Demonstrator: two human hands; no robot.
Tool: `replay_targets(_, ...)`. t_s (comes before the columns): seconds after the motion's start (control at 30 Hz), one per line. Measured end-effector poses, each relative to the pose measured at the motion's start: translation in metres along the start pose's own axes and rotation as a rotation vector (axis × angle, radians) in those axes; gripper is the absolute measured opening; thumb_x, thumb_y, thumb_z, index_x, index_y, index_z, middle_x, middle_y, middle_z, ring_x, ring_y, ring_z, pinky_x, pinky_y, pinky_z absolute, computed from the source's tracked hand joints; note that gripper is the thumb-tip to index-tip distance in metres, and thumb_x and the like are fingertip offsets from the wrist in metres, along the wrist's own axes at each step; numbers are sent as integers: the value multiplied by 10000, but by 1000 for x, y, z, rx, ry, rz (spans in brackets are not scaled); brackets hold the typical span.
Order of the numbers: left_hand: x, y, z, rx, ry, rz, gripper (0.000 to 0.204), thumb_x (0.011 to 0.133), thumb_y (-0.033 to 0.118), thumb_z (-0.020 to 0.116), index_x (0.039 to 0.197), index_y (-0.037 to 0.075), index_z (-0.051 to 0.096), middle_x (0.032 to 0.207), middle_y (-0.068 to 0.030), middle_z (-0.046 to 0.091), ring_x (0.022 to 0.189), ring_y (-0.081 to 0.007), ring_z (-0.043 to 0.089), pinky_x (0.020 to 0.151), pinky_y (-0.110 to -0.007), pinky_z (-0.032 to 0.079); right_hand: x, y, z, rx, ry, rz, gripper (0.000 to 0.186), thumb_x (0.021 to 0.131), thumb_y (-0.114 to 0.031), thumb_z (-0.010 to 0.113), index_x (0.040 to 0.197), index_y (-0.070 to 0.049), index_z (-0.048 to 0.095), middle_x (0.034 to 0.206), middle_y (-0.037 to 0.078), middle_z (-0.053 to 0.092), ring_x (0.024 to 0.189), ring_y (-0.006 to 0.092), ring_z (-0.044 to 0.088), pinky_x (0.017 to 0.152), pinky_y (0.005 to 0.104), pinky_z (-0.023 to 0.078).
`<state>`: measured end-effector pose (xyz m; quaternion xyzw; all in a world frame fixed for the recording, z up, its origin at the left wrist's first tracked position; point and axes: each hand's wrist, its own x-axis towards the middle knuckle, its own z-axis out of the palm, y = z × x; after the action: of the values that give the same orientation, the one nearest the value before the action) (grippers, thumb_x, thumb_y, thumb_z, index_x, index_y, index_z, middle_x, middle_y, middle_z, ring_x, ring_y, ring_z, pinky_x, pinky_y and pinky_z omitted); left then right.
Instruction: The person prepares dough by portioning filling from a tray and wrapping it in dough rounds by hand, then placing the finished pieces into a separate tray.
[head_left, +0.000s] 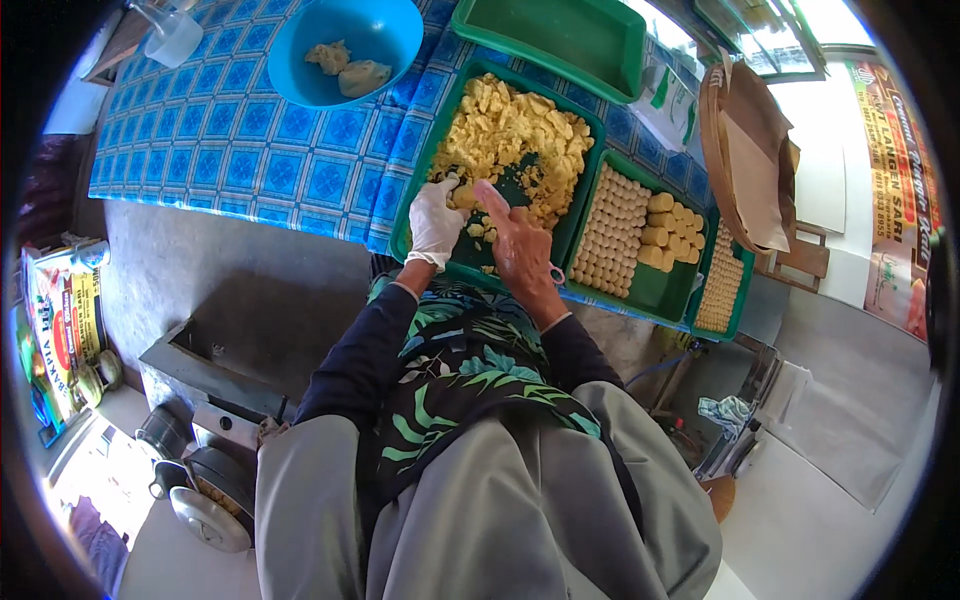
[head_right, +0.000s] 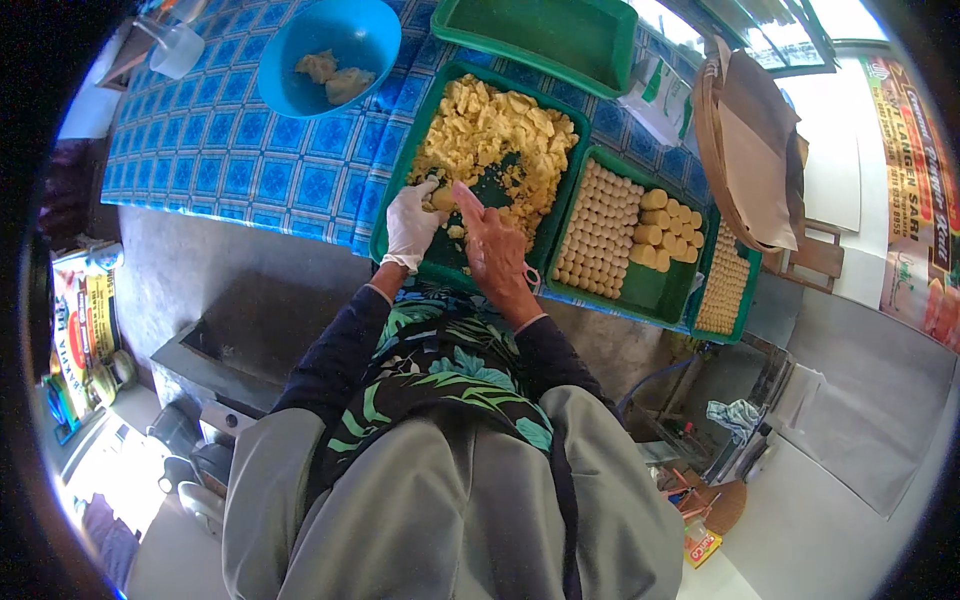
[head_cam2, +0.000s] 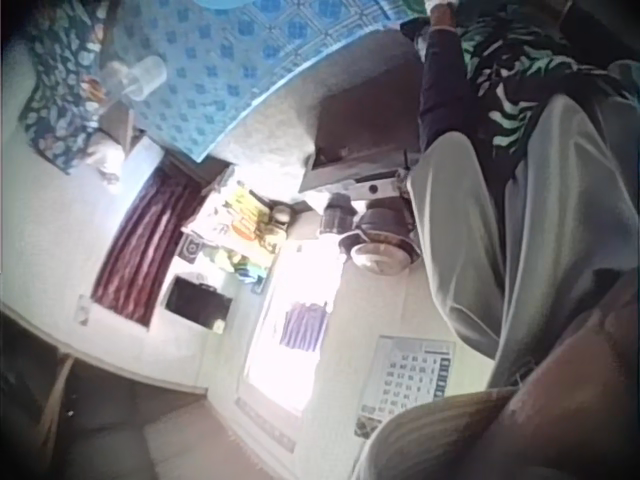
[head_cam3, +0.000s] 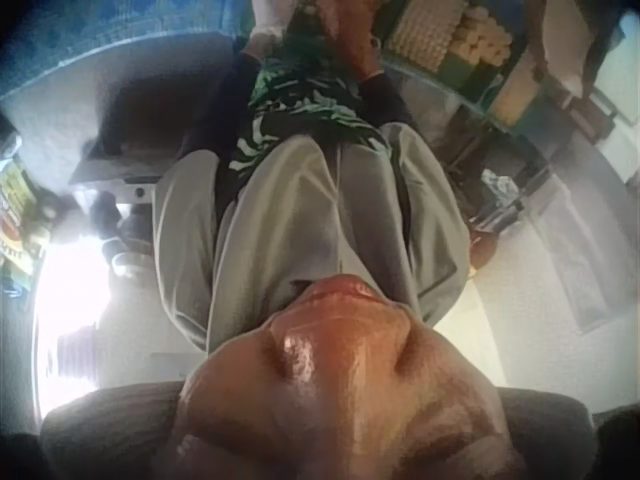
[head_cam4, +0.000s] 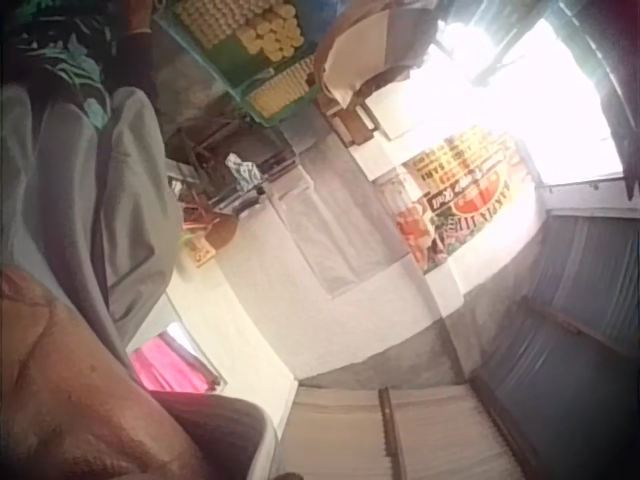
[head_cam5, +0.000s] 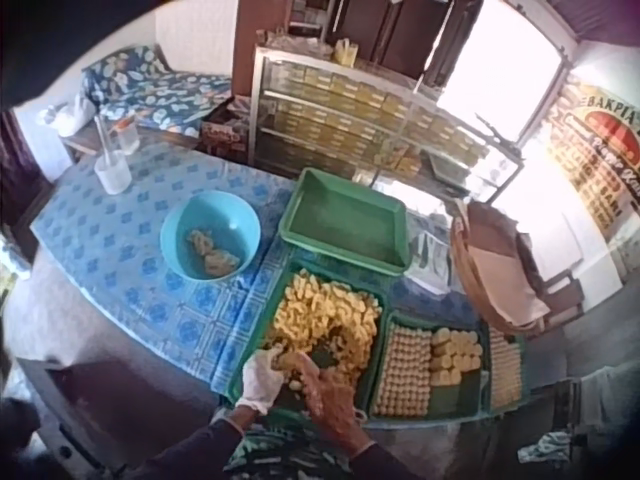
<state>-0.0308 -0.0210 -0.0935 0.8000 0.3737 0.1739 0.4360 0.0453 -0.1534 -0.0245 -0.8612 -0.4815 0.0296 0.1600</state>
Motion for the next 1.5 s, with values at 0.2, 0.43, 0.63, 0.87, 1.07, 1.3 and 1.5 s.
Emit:
replay_targets(0.2,-4,12,-9,-123,-132,-159,567,656,-5,719,1215,0,626,1073,-207,660,990,-364,631,881,-393,499,15,20,27,469,199,3,508,867,-87,554,1363,-195,544,901,199,651,776,382,650,638,446,515)
replay_targets(0.43,-13,15,-7,-585,-101,-329,643,737,-69,522,1376,-69,456,1188,-208,627,1041,-273,637,876,-322,506,26,-9,32,395,-146,144,455,926,-193,537,1377,-232,487,990,229,668,831,438,651,692,510,501)
replay_targets(0.63,-11,-7,1,-553,-97,-290,598,717,-68,537,1315,-48,541,1186,-191,639,1017,-273,649,856,-313,512,10,-1,23,288,-241,174,500,903,-112,501,1390,-224,485,853,249,656,782,450,641,651,526,470)
replay_targets(0.87,8,7,-12,-126,-240,66,545,747,-17,581,1275,108,626,1096,-134,603,838,-252,644,745,-347,504,-8,14,-1,268,-249,206,572,842,-64,589,1384,-240,530,772,224,634,755,401,644,650,495,470)
replay_targets(1.07,29,2,-13,214,-291,385,319,728,67,639,1042,110,675,970,-203,564,924,-402,603,733,-476,496,-3,13,2,-135,71,33,250,850,-118,644,1096,-70,649,857,217,590,746,455,608,637,506,461)
replay_targets(1.3,12,5,-10,151,-110,385,213,733,157,694,895,57,598,911,-201,552,770,-409,607,656,-496,492,40,19,57,663,-13,526,256,689,-158,831,788,-7,650,698,149,659,609,274,634,580,389,490)
replay_targets(1.5,3,9,-7,226,-167,294,327,728,144,718,1030,61,623,940,-186,573,852,-393,606,686,-459,493,46,12,49,557,-95,540,177,696,-83,722,789,13,606,733,179,639,701,349,631,628,415,480)
